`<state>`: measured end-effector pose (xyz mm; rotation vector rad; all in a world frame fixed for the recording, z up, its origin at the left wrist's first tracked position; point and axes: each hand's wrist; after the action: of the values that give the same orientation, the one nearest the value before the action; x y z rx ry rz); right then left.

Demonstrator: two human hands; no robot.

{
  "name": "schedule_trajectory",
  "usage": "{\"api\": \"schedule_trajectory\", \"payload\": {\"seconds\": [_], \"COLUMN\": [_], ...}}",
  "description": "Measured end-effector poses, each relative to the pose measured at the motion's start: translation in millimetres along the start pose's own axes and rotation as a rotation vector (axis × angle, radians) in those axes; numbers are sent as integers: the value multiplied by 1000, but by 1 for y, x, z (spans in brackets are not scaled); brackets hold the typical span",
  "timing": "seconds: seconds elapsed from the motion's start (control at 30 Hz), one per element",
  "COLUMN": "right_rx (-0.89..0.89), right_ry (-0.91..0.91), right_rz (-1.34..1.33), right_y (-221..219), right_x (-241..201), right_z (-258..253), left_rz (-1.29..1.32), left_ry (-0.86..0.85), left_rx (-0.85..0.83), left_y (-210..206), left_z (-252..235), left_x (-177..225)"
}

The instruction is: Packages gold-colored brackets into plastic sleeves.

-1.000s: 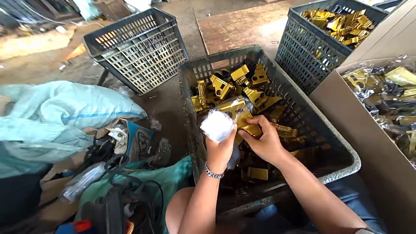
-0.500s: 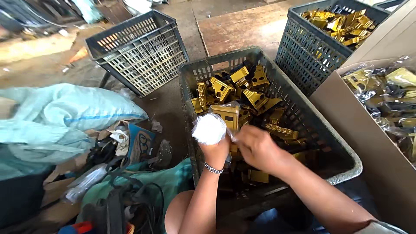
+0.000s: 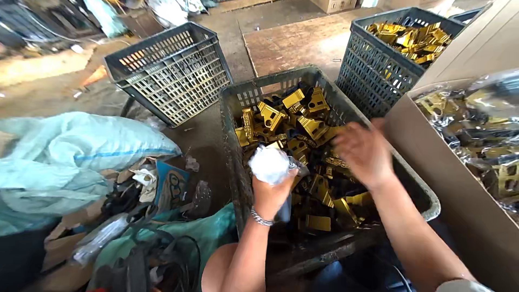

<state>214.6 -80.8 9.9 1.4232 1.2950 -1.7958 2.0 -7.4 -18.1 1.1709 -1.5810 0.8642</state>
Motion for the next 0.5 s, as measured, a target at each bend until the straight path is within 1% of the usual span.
{"api": "schedule_trajectory", "payload": {"seconds": [0.03,0.07,0.1,0.17,0.2,0.23,0.27,0.3,0.33,0.37,0.4,0.43,0.47,0.5], "right_rx": [-157,-294,-371,-418,-466,-513,-533,-520,-485,-437,-378,-330,-307,-329], "right_ry": [-66,-83,-85,-141,-190,-246,-305,-358,-396,-416,-420,-418,-404,-377], "right_rz": [206,347,440,468,453,449,462,485,495,483,440,403,408,463], "right_y": [-17,-31,-38,-32,-25,-20,-17,-16,-16,-14,-13,-12,-13,-17], "right_x": [7,13,16,14,14,13,12,11,11,13,17,20,24,25], "right_z": [5,8,10,11,11,12,15,17,17,16,15,15,15,16], "left_rz": [-79,-110,-55,159,210,171,41,-171,-413,-571,-615,-556,-407,-190], "left_ry": [-62,-99,-80,98,156,163,123,41,-55,-111,-106,-46,54,186], "left_rx": [-26,-68,-138,-280,-328,-359,-363,-316,-238,-139,-48,5,-13,-85], "left_y": [-8,-13,-13,-5,-1,1,3,4,7,12,18,23,24,20], "left_z": [2,4,7,7,5,2,-1,-4,-8,-13,-18,-20,-18,-12], "left_x": [-5,-6,-5,6,9,10,9,5,1,-4,-8,-9,-5,2]}}
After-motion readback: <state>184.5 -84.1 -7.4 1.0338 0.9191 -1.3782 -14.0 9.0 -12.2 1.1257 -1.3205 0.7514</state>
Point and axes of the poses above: each hand's wrist, its own z-axis away from the middle knuckle, its own y-axis out of the back of the hand, x = y × z, and after that the axes turned 3 degrees about z, right-handed
